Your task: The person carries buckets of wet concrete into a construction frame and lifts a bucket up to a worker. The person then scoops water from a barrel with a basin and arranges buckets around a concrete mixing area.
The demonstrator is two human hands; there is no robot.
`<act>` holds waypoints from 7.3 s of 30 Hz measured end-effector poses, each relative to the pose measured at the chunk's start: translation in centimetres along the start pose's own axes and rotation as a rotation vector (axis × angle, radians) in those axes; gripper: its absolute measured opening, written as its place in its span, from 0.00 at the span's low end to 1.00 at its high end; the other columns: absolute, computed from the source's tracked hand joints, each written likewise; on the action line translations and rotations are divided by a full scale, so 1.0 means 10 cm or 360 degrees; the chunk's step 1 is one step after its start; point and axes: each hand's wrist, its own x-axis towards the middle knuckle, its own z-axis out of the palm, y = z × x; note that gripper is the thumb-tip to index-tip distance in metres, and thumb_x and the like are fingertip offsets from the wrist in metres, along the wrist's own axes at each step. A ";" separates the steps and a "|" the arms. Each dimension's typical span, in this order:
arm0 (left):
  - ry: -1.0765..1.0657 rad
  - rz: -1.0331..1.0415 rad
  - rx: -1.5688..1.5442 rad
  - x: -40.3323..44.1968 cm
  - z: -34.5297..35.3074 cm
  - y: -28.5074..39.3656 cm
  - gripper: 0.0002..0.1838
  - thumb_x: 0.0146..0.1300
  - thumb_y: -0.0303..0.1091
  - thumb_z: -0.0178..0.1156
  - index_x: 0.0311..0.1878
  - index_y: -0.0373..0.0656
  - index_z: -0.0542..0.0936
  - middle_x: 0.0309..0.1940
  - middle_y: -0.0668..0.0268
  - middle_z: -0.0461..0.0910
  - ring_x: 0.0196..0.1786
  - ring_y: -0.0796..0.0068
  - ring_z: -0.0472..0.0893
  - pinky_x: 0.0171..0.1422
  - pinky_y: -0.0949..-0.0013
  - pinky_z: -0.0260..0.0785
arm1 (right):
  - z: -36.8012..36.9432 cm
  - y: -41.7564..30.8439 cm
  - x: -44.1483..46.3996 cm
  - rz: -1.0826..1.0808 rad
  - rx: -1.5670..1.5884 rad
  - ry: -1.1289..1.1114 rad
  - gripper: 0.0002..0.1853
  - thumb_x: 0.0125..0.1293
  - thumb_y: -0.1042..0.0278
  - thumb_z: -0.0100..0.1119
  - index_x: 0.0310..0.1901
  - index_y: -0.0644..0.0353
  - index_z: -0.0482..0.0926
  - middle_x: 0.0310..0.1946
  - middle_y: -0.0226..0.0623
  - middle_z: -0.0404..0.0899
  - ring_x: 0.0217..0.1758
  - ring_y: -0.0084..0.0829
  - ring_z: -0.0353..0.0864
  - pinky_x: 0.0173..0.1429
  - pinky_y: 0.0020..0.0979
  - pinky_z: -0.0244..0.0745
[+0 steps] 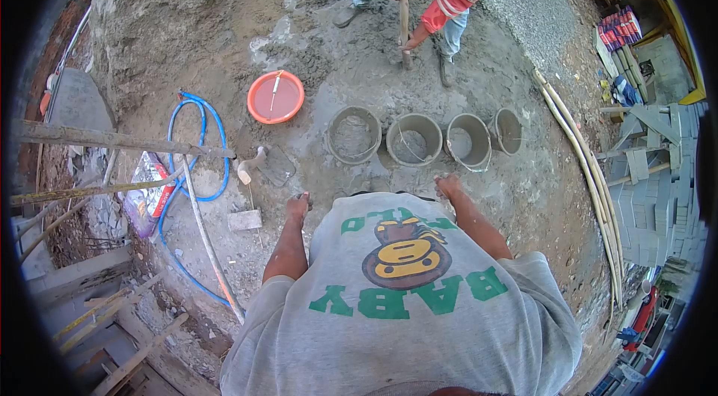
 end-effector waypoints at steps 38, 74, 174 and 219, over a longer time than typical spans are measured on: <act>-0.0079 -0.0007 0.0105 0.10 -0.03 -0.04 0.18 0.58 0.47 0.48 0.45 0.45 0.72 0.31 0.66 0.79 0.30 0.76 0.77 0.28 0.71 0.60 | -0.01 0.01 -0.04 -0.0058 -0.0163 -0.0002 0.25 0.57 0.49 0.43 0.29 0.67 0.77 0.21 0.41 0.78 0.30 0.34 0.79 0.42 0.32 0.71; -0.0076 -0.0020 0.0177 0.05 -0.04 -0.02 0.18 0.57 0.49 0.50 0.41 0.46 0.75 0.30 0.66 0.79 0.30 0.75 0.78 0.31 0.68 0.62 | 0.04 0.09 -0.15 -0.0104 -0.0436 0.0002 0.28 0.58 0.44 0.41 0.39 0.66 0.76 0.43 0.51 0.73 0.49 0.45 0.72 0.53 0.37 0.66; -0.0132 -0.0029 0.0224 0.09 -0.12 -0.05 0.17 0.58 0.45 0.49 0.42 0.41 0.74 0.30 0.64 0.79 0.30 0.75 0.78 0.31 0.70 0.65 | 0.32 0.37 0.05 -0.0135 -0.0190 0.0186 0.20 0.55 0.55 0.51 0.35 0.68 0.74 0.29 0.41 0.77 0.29 0.32 0.77 0.32 0.31 0.72; -0.0125 -0.0065 0.0115 0.20 -0.48 -0.56 0.17 0.59 0.48 0.48 0.42 0.46 0.75 0.28 0.66 0.79 0.29 0.75 0.78 0.28 0.71 0.62 | 0.66 0.19 -0.12 -0.0247 -0.0421 0.0261 0.16 0.55 0.57 0.50 0.31 0.64 0.76 0.23 0.36 0.78 0.25 0.28 0.79 0.30 0.30 0.73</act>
